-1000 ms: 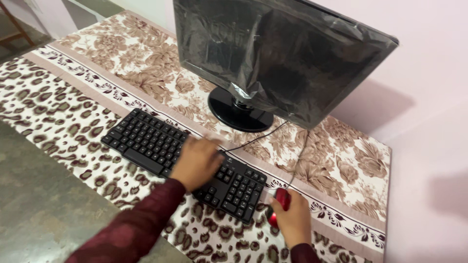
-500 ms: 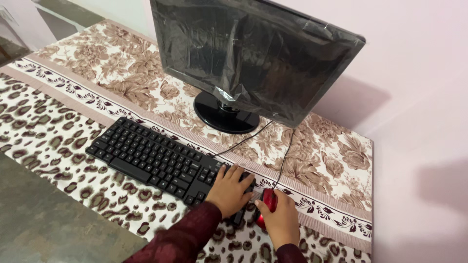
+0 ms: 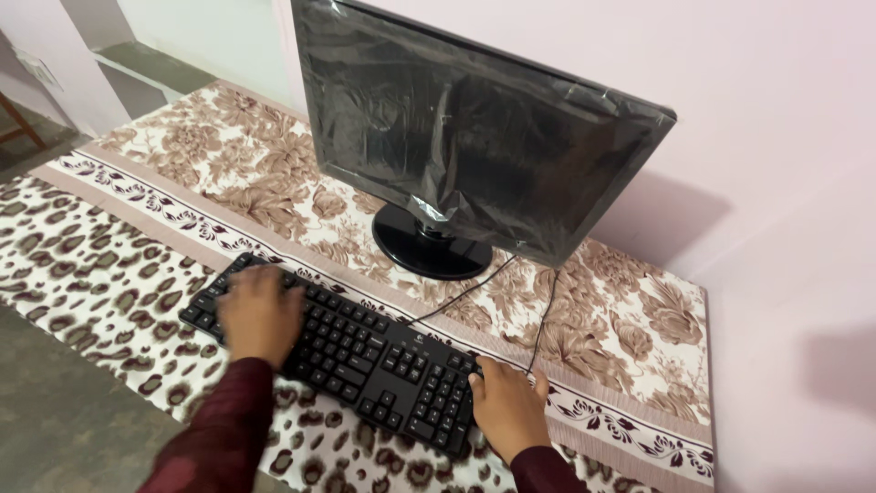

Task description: The person cleans a computer monitor with a blue cloth, then wipes a clear plastic cup with a yellow cloth. They also move a keyboard and mouse on a patterned tablecloth and handle several pens and a small box.

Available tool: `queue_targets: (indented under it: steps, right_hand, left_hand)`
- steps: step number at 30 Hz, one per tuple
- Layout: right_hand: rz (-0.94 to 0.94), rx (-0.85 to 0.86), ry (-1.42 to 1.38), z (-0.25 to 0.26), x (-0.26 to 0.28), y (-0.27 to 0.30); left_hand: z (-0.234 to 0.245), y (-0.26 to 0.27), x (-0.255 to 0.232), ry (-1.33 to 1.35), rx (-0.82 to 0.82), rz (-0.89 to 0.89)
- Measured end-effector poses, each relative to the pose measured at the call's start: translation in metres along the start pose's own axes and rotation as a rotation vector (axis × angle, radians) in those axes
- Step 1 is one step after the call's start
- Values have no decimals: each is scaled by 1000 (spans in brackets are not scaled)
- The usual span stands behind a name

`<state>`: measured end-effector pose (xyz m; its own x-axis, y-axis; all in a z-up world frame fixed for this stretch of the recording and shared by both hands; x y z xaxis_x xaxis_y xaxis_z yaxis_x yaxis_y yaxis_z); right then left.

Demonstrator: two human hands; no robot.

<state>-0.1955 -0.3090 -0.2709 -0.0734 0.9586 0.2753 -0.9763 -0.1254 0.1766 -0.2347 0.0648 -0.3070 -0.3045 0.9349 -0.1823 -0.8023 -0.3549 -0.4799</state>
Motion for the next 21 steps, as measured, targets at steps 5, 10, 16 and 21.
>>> queue_targets:
  steps: [5,10,16,21]
  right_hand:
    - [-173,162,109,4,2,-15]
    - [-230,171,74,-3,-3,-28]
    - [-376,175,-28,-13,-14,-43]
    - [-381,163,-28,-10,-18,-50]
  left_hand:
    - [-27,15,114,4,129,336]
    - [-41,11,146,223,174,424]
    - [-37,-8,144,367,123,443]
    - [-42,-17,138,373,136,437]
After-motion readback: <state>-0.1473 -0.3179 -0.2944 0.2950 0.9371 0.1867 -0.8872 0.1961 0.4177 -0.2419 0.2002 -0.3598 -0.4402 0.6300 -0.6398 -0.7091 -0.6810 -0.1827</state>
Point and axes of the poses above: each hand's wrist, its own y-axis away from the middle knuckle, its own z-axis out of the back of the hand, x = y × z, the point moved 4 cm from there along -y, towards the middle knuckle, and after that the axes turned 12 degrees about -z, right-handed, at the moved point
